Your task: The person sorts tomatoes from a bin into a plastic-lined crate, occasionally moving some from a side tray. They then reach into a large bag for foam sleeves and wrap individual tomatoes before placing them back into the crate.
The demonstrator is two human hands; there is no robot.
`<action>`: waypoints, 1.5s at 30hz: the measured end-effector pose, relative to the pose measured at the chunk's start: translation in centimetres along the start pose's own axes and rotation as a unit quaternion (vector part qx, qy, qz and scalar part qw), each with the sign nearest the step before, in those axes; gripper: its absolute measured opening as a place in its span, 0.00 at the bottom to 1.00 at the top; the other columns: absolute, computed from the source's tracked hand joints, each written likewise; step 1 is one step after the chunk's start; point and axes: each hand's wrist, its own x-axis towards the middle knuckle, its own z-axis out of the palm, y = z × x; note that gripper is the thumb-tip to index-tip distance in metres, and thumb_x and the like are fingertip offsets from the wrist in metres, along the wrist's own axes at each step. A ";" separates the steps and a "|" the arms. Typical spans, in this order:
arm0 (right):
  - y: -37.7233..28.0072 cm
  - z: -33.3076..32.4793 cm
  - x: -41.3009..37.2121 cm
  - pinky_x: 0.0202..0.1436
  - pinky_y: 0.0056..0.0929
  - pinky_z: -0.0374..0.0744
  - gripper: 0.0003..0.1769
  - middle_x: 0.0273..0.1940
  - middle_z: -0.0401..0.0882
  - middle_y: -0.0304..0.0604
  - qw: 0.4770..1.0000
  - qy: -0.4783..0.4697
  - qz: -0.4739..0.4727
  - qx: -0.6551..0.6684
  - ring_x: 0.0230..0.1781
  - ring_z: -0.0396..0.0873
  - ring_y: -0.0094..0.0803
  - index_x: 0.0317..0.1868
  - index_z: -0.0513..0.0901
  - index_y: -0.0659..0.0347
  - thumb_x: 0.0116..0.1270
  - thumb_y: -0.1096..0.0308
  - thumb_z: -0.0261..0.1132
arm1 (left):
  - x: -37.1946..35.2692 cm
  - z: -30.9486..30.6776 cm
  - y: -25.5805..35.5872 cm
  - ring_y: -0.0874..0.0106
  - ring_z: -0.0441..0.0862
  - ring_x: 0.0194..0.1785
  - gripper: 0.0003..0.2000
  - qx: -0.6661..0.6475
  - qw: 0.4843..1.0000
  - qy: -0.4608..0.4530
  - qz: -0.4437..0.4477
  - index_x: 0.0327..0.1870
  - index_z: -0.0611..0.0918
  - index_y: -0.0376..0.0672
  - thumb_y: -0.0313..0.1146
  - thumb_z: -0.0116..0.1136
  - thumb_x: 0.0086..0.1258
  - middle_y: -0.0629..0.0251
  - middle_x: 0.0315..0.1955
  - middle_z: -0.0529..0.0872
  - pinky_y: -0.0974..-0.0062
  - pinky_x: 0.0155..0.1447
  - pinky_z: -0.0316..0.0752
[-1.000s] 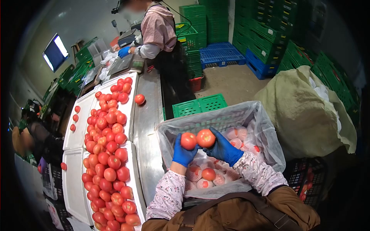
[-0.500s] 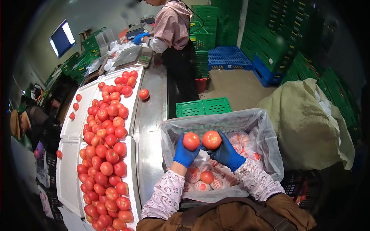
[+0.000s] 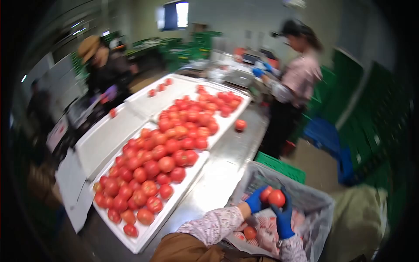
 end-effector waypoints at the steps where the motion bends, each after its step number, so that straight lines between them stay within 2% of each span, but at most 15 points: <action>1: -0.6 0.7 0.2 0.57 0.35 0.66 0.31 0.56 0.64 0.53 0.983 -0.044 -0.110 -0.142 0.56 0.65 0.44 0.53 0.71 0.61 0.45 0.69 0.69 | 1.2 -1.7 -0.6 0.70 0.75 0.48 0.15 -0.023 0.992 -0.122 0.034 0.48 0.72 0.46 0.43 0.46 0.66 0.64 0.45 0.76 0.71 0.56 0.69; 2: -1.0 1.2 0.2 0.57 0.38 0.65 0.31 0.56 0.64 0.54 0.959 -0.080 -0.166 -0.217 0.56 0.65 0.47 0.52 0.72 0.61 0.44 0.69 0.69 | -0.5 -0.3 -1.1 0.70 0.74 0.48 0.14 0.102 0.972 -0.106 0.182 0.47 0.72 0.45 0.42 0.45 0.67 0.63 0.44 0.77 0.70 0.56 0.69; 3: -1.0 1.6 0.1 0.57 0.40 0.64 0.30 0.56 0.64 0.55 0.925 -0.104 -0.222 -0.290 0.55 0.65 0.50 0.51 0.73 0.60 0.43 0.70 0.69 | 2.7 -3.4 -0.7 0.71 0.74 0.48 0.14 -0.035 0.956 -0.284 0.070 0.48 0.72 0.44 0.42 0.43 0.67 0.64 0.44 0.77 0.69 0.56 0.69; 6: -3.7 4.1 1.7 0.59 0.44 0.60 0.35 0.59 0.60 0.59 0.926 -0.147 -0.251 -0.240 0.59 0.60 0.54 0.59 0.67 0.58 0.46 0.68 0.67 | -5.7 3.1 2.7 0.68 0.77 0.42 0.11 -0.134 0.968 -0.209 0.024 0.42 0.75 0.43 0.38 0.52 0.63 0.64 0.39 0.79 0.74 0.50 0.71; 7: -5.5 5.3 2.1 0.60 0.44 0.60 0.37 0.61 0.58 0.60 0.927 -0.148 -0.271 -0.212 0.60 0.59 0.55 0.61 0.64 0.58 0.47 0.68 0.66 | -7.2 3.8 3.9 0.68 0.76 0.42 0.10 0.116 0.940 -0.165 0.275 0.41 0.75 0.43 0.34 0.54 0.60 0.64 0.38 0.78 0.75 0.50 0.70; 8: -7.2 6.4 2.4 0.61 0.43 0.58 0.39 0.62 0.54 0.60 0.928 -0.136 -0.266 -0.221 0.62 0.57 0.54 0.63 0.59 0.59 0.49 0.68 0.64 | -8.5 4.4 5.3 0.68 0.76 0.42 0.10 0.354 0.794 -0.096 0.485 0.40 0.75 0.42 0.29 0.57 0.57 0.64 0.37 0.78 0.76 0.49 0.70; 11: -8.5 8.4 3.0 0.61 0.42 0.58 0.37 0.61 0.59 0.58 0.949 -0.130 -0.227 -0.178 0.61 0.59 0.52 0.62 0.61 0.61 0.48 0.72 0.62 | -13.8 6.1 11.7 0.67 0.75 0.44 0.13 0.543 0.600 -0.033 0.586 0.44 0.71 0.42 0.41 0.45 0.66 0.60 0.39 0.77 0.69 0.49 0.72; 13: -6.9 8.9 2.9 0.60 0.40 0.60 0.31 0.57 0.65 0.54 0.954 -0.111 -0.239 -0.146 0.58 0.63 0.49 0.57 0.66 0.62 0.49 0.75 0.61 | -16.2 4.4 16.5 0.61 0.77 0.40 0.19 0.049 0.918 -0.144 0.365 0.44 0.71 0.41 0.49 0.44 0.64 0.57 0.37 0.77 0.64 0.45 0.74; 14: -6.3 8.8 2.9 0.59 0.38 0.62 0.29 0.55 0.68 0.52 0.959 -0.138 -0.197 -0.151 0.57 0.65 0.46 0.55 0.67 0.62 0.49 0.76 0.61 | -18.1 5.0 18.4 0.74 0.76 0.36 0.05 0.328 0.802 -0.009 0.499 0.36 0.73 0.41 0.25 0.50 0.60 0.66 0.31 0.77 0.77 0.39 0.73; 15: -5.8 8.7 2.8 0.58 0.36 0.63 0.26 0.53 0.70 0.49 0.962 -0.167 -0.153 -0.154 0.56 0.66 0.44 0.53 0.69 0.62 0.50 0.77 0.60 | -19.1 4.5 20.7 0.75 0.76 0.35 0.03 0.210 0.868 -0.014 0.450 0.35 0.72 0.41 0.26 0.48 0.61 0.67 0.32 0.77 0.76 0.37 0.73; 24: -1.2 4.2 0.1 0.53 0.29 0.67 0.21 0.49 0.74 0.47 0.986 -0.104 0.060 -0.120 0.48 0.73 0.34 0.51 0.71 0.67 0.53 0.80 0.53 | -16.1 -11.1 45.0 0.66 0.74 0.45 0.20 0.128 0.771 0.043 0.623 0.48 0.71 0.46 0.51 0.44 0.63 0.64 0.44 0.74 0.65 0.48 0.71; 30: -2.2 3.5 0.1 0.51 0.29 0.69 0.18 0.42 0.77 0.46 0.977 -0.103 0.067 -0.175 0.46 0.74 0.34 0.47 0.74 0.67 0.53 0.79 0.54 | -12.1 -9.2 46.1 0.65 0.71 0.47 0.19 -0.043 0.806 0.054 0.588 0.46 0.71 0.48 0.51 0.43 0.61 0.63 0.46 0.72 0.66 0.51 0.68; 36: 3.3 0.6 -2.7 0.53 0.29 0.69 0.19 0.47 0.74 0.48 0.961 -0.160 0.157 -0.163 0.48 0.73 0.36 0.49 0.73 0.65 0.55 0.72 0.60 | -12.9 -6.4 44.4 0.63 0.69 0.36 0.23 0.030 0.867 0.293 0.402 0.49 0.69 0.54 0.52 0.50 0.51 0.56 0.39 0.70 0.66 0.34 0.69; 37: 4.0 0.6 -3.4 0.53 0.29 0.69 0.19 0.47 0.74 0.48 0.962 -0.152 0.160 -0.163 0.48 0.73 0.36 0.49 0.73 0.65 0.55 0.72 0.60 | -12.8 -7.5 45.1 0.54 0.61 0.56 0.28 0.112 0.843 0.312 0.422 0.58 0.62 0.56 0.50 0.50 0.54 0.57 0.56 0.59 0.54 0.51 0.64; 45: 6.5 2.1 -6.6 0.46 0.39 0.71 0.29 0.46 0.70 0.58 0.869 -0.368 0.006 -0.332 0.45 0.70 0.51 0.50 0.71 0.63 0.52 0.52 0.62 | -14.6 2.4 35.9 0.58 0.75 0.48 0.18 0.133 0.859 0.145 0.472 0.52 0.70 0.41 0.36 0.48 0.61 0.55 0.47 0.74 0.65 0.48 0.72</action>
